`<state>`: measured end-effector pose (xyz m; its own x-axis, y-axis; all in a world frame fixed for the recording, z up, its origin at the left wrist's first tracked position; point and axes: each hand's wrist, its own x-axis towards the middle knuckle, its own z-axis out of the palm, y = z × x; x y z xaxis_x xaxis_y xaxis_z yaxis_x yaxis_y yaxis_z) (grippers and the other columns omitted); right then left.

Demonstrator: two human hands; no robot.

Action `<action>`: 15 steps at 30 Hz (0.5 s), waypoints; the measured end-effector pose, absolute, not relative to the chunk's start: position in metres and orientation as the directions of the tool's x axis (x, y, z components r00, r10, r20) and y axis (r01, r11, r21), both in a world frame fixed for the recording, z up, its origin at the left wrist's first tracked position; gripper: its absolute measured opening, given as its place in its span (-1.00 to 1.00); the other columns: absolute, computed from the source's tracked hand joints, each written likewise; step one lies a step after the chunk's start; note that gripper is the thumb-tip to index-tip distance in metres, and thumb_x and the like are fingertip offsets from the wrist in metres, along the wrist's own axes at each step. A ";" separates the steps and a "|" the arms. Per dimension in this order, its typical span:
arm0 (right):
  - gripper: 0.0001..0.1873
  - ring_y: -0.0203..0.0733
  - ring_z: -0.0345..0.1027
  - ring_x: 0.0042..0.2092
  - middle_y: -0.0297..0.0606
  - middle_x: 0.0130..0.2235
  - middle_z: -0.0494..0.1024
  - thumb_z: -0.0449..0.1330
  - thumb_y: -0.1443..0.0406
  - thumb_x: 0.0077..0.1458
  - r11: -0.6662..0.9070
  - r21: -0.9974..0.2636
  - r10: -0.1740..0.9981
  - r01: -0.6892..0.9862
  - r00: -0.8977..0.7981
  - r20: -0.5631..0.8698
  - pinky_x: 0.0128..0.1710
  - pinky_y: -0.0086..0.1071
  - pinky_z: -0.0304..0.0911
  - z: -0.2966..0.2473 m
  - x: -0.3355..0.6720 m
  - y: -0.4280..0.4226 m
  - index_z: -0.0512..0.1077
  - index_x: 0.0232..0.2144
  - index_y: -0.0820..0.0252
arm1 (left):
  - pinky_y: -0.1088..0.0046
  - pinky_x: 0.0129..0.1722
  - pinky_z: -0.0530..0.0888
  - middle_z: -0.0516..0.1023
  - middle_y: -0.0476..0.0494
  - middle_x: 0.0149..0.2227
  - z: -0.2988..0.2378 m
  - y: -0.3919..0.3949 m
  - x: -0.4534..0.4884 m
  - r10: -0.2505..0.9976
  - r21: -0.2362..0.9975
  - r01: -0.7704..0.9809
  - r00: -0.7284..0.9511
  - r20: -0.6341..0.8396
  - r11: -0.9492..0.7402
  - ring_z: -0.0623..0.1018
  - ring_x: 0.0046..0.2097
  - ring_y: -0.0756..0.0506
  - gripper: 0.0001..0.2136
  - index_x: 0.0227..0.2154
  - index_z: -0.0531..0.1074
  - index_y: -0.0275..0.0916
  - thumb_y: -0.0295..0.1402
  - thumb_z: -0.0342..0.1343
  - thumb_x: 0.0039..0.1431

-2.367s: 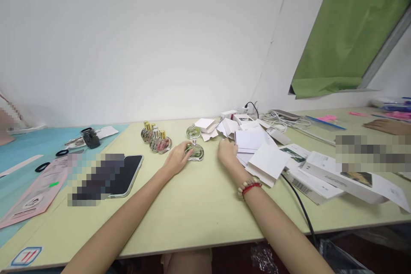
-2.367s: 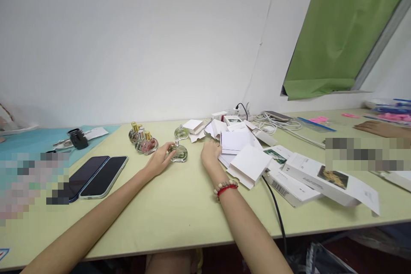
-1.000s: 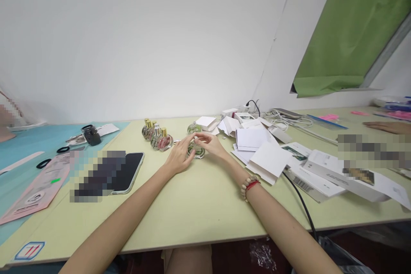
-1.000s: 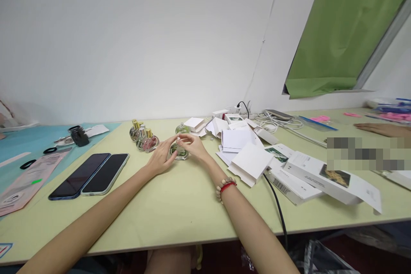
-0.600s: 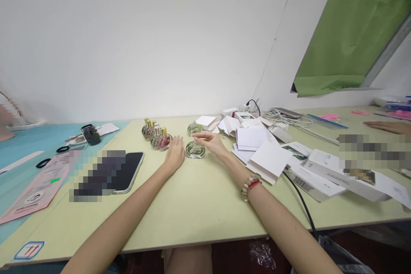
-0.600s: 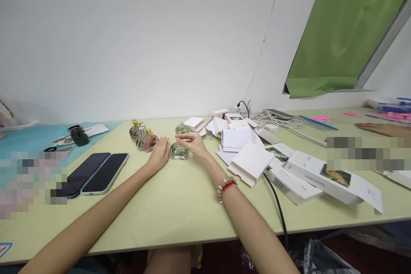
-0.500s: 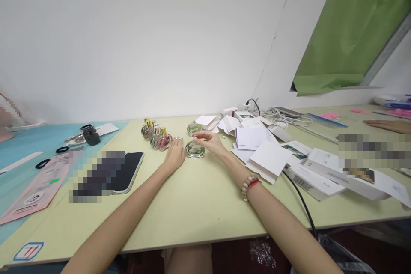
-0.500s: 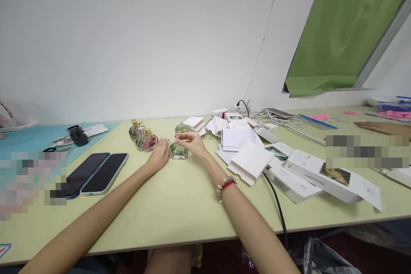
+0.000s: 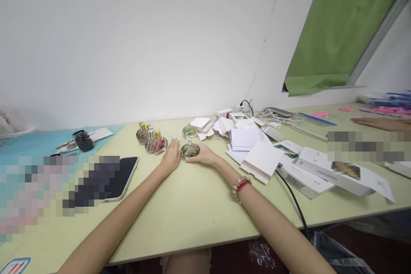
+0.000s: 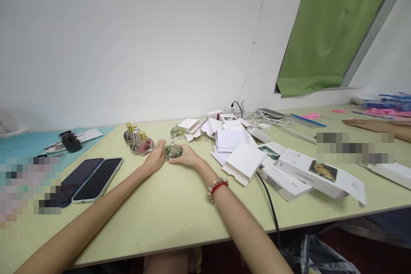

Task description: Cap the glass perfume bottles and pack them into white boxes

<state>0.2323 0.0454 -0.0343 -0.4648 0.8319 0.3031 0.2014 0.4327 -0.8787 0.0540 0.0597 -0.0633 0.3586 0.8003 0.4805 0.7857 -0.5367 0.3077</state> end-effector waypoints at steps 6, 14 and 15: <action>-0.46 -0.24 0.32 -0.27 -0.21 -0.26 0.48 0.34 0.16 -0.37 0.418 -0.879 0.836 0.229 -0.476 0.274 -0.18 -0.32 0.24 -0.036 0.233 0.046 0.41 -0.27 0.31 | 0.10 0.14 0.07 -0.02 -0.49 0.19 -0.054 0.078 0.065 0.829 0.307 0.817 0.326 0.454 -0.489 -0.05 0.23 -0.27 -0.47 0.09 0.02 -0.46 -0.53 -0.10 0.00; -0.35 -0.21 0.24 -0.01 -0.18 -0.09 0.41 0.35 0.20 -0.36 0.403 -0.915 0.866 -0.002 -0.324 0.382 0.06 -0.30 0.10 -0.030 0.228 0.050 0.36 -0.11 0.22 | 0.13 0.02 0.20 0.18 -0.39 0.11 -0.039 0.088 0.077 0.888 0.322 0.859 0.273 0.371 -0.399 0.24 0.12 -0.26 -0.64 -0.03 0.16 -0.31 -0.46 -0.07 0.06; -0.37 -0.20 0.25 -0.02 -0.18 -0.10 0.42 0.35 0.20 -0.36 0.400 -0.916 0.866 -0.011 -0.322 0.382 0.06 -0.29 0.10 -0.030 0.228 0.050 0.38 -0.14 0.23 | 0.18 0.01 0.23 0.21 -0.37 0.08 -0.038 0.086 0.077 0.892 0.326 0.860 0.269 0.364 -0.393 0.27 0.09 -0.23 -0.68 -0.06 0.19 -0.30 -0.46 -0.08 0.07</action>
